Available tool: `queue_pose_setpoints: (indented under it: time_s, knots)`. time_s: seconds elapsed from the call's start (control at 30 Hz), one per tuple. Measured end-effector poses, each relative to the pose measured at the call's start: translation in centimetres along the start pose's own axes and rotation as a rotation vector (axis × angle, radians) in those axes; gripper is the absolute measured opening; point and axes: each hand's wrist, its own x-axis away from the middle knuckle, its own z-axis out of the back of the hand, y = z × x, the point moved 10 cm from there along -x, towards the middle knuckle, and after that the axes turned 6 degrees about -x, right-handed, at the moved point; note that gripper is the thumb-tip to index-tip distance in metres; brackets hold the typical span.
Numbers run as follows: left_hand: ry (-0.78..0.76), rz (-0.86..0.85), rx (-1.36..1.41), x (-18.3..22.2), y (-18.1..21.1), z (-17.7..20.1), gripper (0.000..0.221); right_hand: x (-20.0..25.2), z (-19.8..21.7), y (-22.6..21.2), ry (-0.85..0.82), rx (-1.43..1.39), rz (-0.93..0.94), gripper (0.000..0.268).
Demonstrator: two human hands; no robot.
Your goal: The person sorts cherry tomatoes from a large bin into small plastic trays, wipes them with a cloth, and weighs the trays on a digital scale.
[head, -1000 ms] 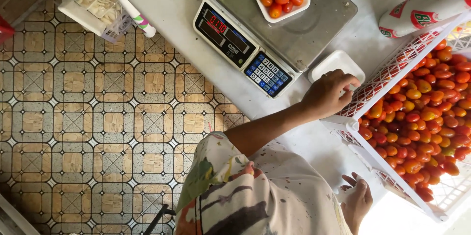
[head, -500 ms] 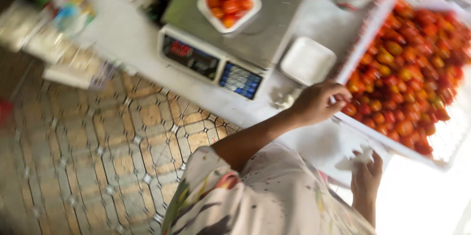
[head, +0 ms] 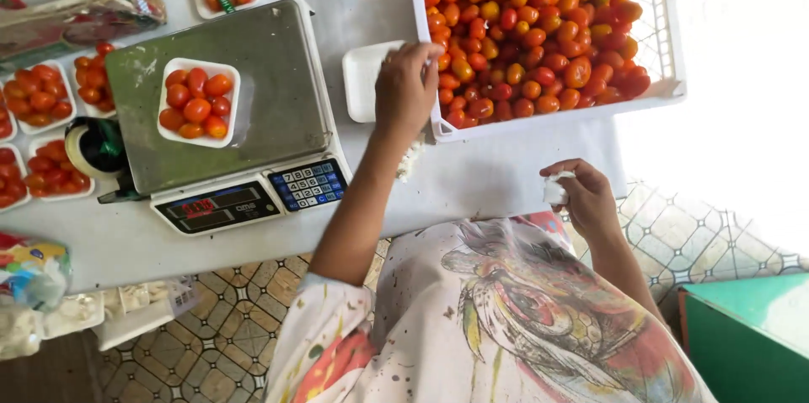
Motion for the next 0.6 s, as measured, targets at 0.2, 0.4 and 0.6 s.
queue_pose_setpoints:
  time_s: [0.2, 0.4, 0.6]
  knots:
    - [-0.105, -0.051, -0.306, -6.9, -1.9, -5.0, 0.029, 1.2, -0.7, -2.9, 0.011, -0.061, -0.073, 0.029]
    - [-0.580, -0.422, -0.748, -8.1, -1.2, -15.4, 0.020, 1.2, 0.3, -2.4, -0.047, -0.040, -0.038, 0.022]
    - [-0.938, -0.346, -1.083, -7.4, -2.4, -17.0, 0.019, 1.7, 1.3, -2.8, -0.020, -0.023, -0.004, 0.025]
